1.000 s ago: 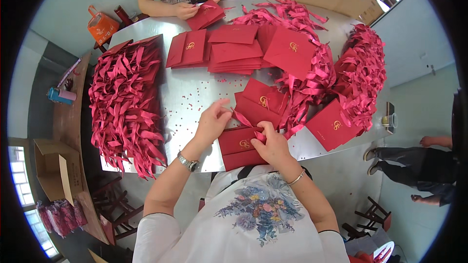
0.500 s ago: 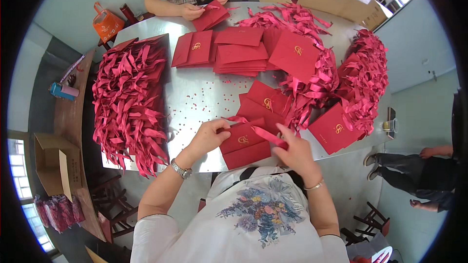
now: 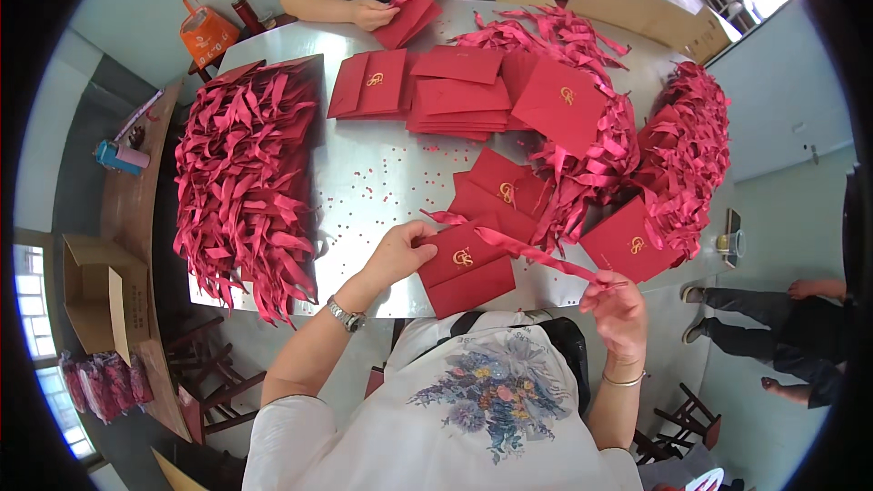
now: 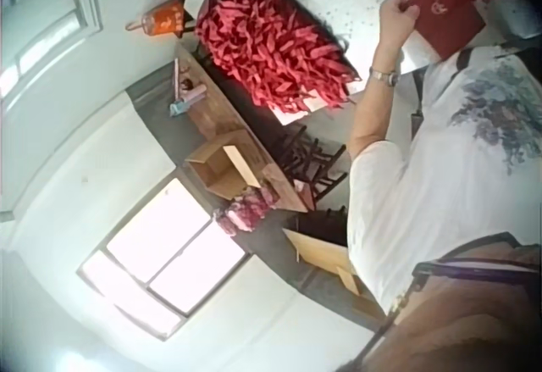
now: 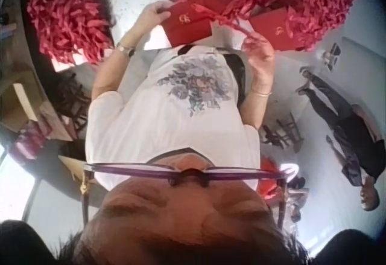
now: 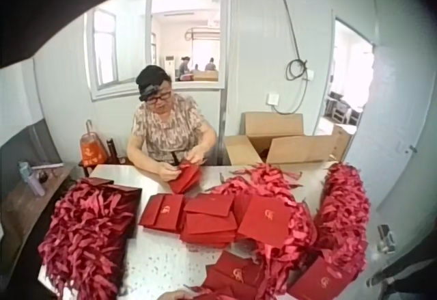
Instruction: The person attaches ribbon handles to red gift pouches by threading the ribbons through the slots and securing them by hand, then gathers and stacks the finished pouches.
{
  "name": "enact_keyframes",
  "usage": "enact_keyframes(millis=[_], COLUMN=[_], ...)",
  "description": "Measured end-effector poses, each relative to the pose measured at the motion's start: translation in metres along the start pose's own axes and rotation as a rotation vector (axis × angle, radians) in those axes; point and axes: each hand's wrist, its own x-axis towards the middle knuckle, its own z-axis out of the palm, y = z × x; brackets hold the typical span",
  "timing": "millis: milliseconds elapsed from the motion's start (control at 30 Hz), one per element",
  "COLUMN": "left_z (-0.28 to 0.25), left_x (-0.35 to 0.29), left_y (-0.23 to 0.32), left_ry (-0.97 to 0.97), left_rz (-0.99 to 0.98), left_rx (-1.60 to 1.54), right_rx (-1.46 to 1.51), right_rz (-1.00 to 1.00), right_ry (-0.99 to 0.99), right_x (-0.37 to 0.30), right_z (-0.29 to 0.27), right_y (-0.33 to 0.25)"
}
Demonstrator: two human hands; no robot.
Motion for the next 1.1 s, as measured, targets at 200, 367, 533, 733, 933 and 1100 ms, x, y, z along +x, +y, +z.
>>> enact_keyframes(millis=[200,367,533,733,933,1100], left_z=[-0.012,-0.012,-0.003,0.003,0.004,0.007], left_x=[-0.008,-0.013,-0.013,-0.017,-0.022,-0.024], left_y=[0.006,0.007,-0.001,-0.006,0.0,-0.003], left_ry=[-0.168,-0.005,-0.1,0.003,0.035,0.046], left_rz=[-0.143,0.319,-0.114,-0.102,-0.039,0.012], left_rx=[-0.293,0.445,-0.121,-0.153,-0.084,-0.013], right_rx=[-0.735,-0.597,-0.83,-1.276,-1.251,-1.278], right_rz=[-0.241,0.146,0.216,0.105,0.04,0.102], right_ry=[0.155,-0.172,-0.306,-0.371,-0.367,-0.415], right_x=[0.024,0.051,0.078,0.088,0.094,0.098], right_z=[0.04,0.082,0.099,0.103,0.102,0.107], right_y=[-0.002,0.031,0.1,0.117,0.117,0.11])
